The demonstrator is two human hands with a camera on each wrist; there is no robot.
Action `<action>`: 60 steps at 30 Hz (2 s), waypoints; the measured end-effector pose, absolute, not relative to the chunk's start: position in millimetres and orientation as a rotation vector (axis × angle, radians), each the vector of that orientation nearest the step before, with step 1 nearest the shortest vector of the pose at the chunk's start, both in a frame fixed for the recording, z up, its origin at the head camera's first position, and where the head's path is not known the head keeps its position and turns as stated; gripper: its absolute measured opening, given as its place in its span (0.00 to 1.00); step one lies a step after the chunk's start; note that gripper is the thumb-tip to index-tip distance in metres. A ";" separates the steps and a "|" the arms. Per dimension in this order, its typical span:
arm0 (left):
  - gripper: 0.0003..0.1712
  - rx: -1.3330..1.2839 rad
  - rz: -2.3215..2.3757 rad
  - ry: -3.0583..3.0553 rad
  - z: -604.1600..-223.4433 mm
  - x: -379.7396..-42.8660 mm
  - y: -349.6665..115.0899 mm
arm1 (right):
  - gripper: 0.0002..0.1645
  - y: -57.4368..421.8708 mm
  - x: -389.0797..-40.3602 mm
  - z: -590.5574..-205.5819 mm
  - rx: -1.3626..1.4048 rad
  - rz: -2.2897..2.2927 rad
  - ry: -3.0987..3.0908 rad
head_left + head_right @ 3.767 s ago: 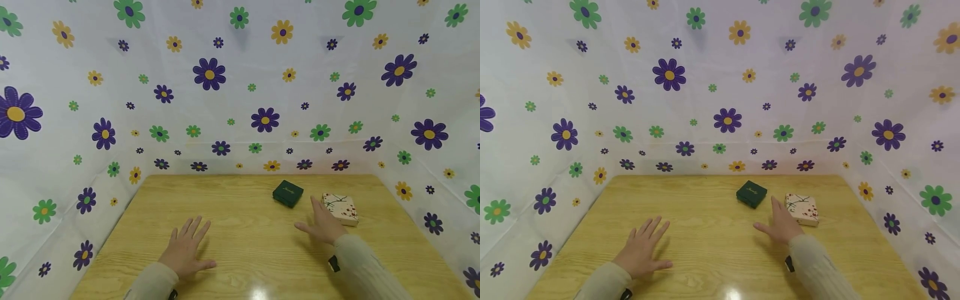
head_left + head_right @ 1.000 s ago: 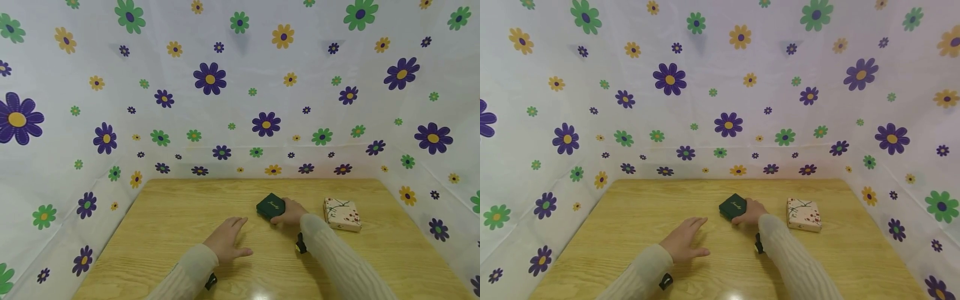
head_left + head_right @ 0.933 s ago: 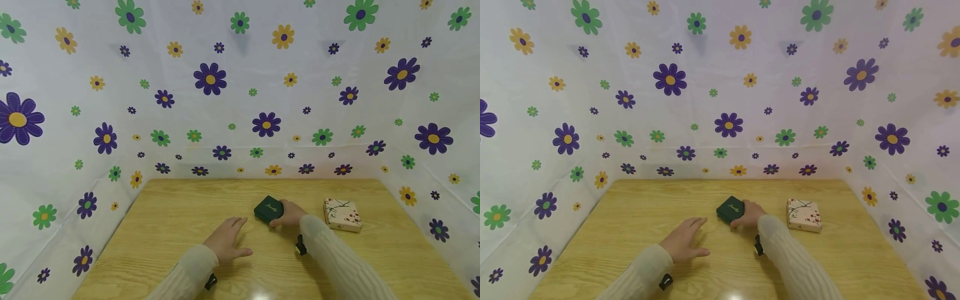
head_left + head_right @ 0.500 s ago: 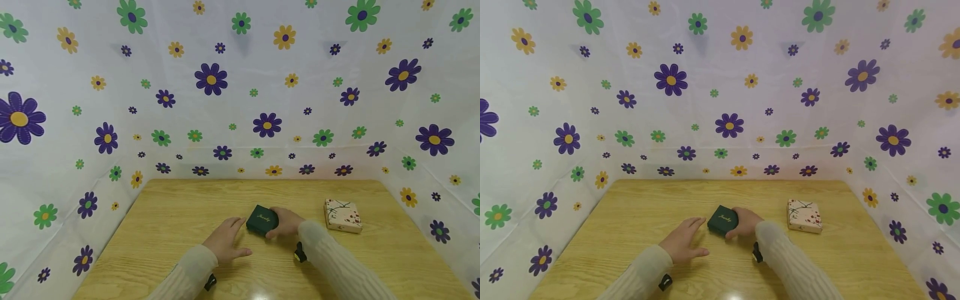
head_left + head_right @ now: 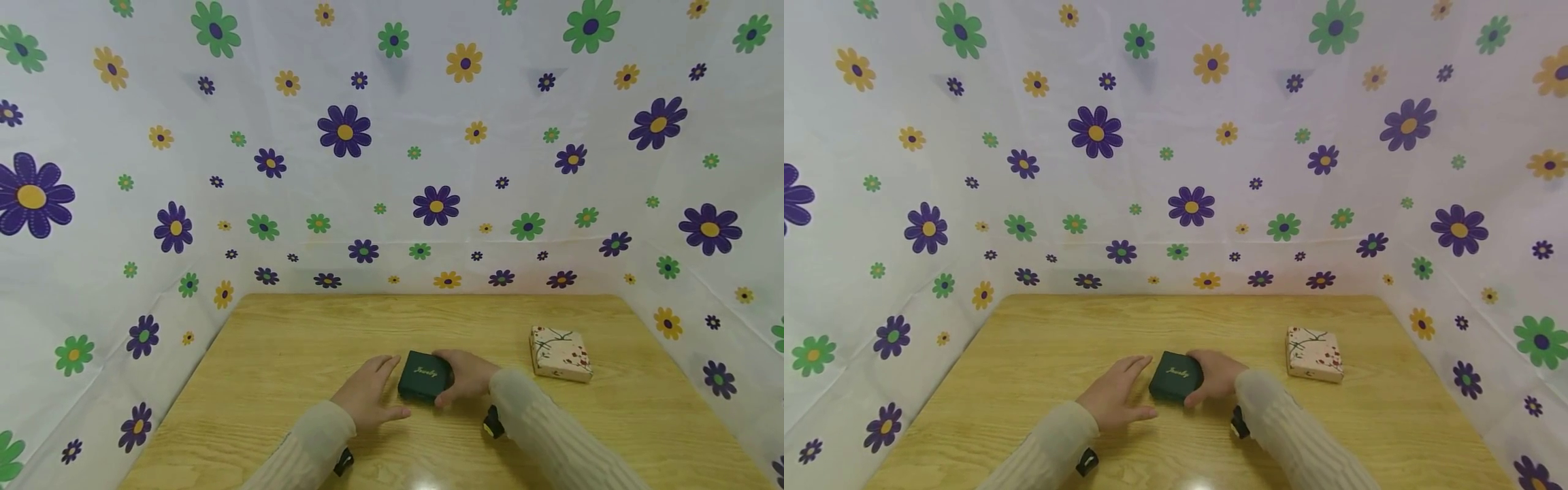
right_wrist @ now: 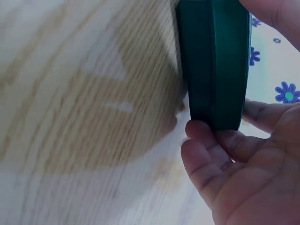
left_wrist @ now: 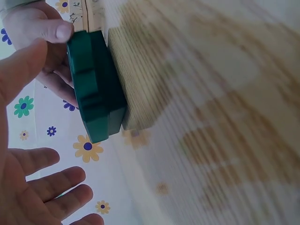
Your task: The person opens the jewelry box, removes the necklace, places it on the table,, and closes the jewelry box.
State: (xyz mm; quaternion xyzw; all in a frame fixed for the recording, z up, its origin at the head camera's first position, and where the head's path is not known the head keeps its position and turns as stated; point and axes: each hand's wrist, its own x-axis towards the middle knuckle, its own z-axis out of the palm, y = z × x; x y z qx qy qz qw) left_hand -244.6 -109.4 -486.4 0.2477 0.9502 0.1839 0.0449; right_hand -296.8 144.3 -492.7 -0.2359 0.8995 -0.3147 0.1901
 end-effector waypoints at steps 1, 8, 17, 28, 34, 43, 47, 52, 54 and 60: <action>0.57 0.753 0.563 2.903 -487.0 -244.7 -109.2 | 0.60 144.1 -295.0 -492.6 -0.684 -0.881 2.516; 0.66 0.785 0.532 2.886 -491.8 -245.5 -106.6 | 0.60 142.6 -278.3 -486.9 -0.809 -0.845 2.430; 0.71 0.913 0.484 2.816 -485.3 -239.7 -100.0 | 0.59 144.9 -259.5 -477.2 -0.941 -0.796 2.372; 0.74 0.943 0.409 2.708 -485.0 -233.6 -94.6 | 0.60 144.9 -251.3 -477.2 -0.960 -0.837 2.373; 0.73 0.904 0.364 2.703 -485.2 -233.1 -91.6 | 0.61 145.7 -251.0 -478.9 -0.957 -0.826 2.390; 0.66 0.874 0.419 2.696 -484.1 -232.9 -89.2 | 0.61 147.8 -251.2 -483.7 -0.949 -0.848 2.373; 0.64 0.849 0.459 2.686 -484.7 -234.2 -89.3 | 0.62 149.1 -249.0 -482.7 -0.895 -0.893 2.349; 0.64 0.832 0.503 2.686 -486.6 -236.1 -91.1 | 0.63 151.4 -244.5 -480.6 -0.870 -0.942 2.334; 0.63 0.834 0.528 2.686 -486.6 -236.5 -91.9 | 0.65 152.5 -242.6 -480.6 -0.847 -0.960 2.327; 0.62 0.857 0.612 2.663 -483.3 -235.5 -94.0 | 0.68 156.2 -238.5 -483.7 -0.807 -0.984 2.355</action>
